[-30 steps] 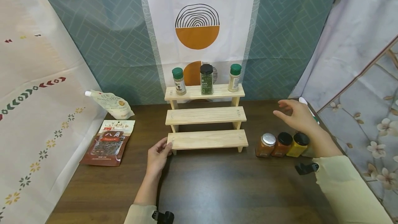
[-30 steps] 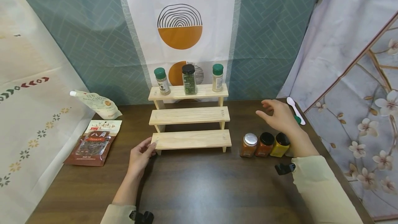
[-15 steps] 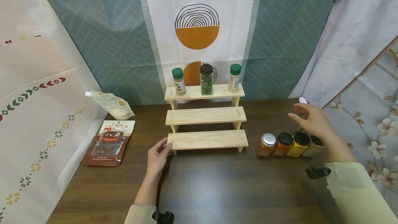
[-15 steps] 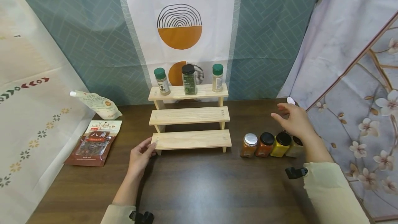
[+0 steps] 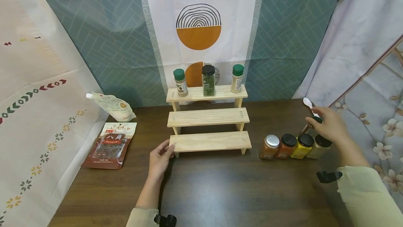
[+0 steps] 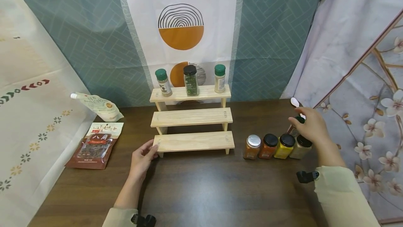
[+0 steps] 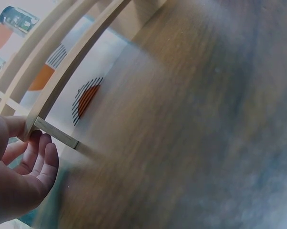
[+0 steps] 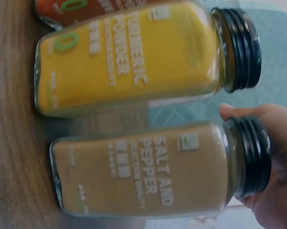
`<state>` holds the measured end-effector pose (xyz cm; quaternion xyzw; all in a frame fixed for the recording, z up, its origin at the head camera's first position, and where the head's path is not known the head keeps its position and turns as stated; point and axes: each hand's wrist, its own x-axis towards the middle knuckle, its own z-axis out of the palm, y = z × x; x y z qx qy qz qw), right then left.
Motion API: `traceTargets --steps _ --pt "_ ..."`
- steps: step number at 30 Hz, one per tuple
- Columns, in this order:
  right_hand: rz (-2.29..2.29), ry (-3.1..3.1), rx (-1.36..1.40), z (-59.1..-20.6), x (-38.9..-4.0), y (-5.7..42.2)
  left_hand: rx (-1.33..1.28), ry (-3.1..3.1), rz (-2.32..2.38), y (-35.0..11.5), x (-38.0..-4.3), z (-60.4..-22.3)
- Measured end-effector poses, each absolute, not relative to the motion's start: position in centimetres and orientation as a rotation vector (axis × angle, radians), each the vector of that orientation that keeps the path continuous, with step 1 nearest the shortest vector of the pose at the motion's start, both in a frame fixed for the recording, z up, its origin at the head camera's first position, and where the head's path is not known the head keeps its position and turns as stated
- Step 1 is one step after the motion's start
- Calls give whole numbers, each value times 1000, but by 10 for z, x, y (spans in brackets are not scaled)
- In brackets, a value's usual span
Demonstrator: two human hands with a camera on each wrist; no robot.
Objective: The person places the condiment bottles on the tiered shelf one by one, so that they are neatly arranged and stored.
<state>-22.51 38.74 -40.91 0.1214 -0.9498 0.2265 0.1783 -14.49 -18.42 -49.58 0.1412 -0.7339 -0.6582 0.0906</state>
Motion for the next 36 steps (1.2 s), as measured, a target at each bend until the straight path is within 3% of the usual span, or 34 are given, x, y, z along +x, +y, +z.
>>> traceTargets --steps 18,36 --pt "610 -2984 105 -406 -227 399 418 -2174 -1955 -183 -145 -495" --pt "622 -2748 262 -396 -229 383 426 -2174 -1953 -184 -146 -497"
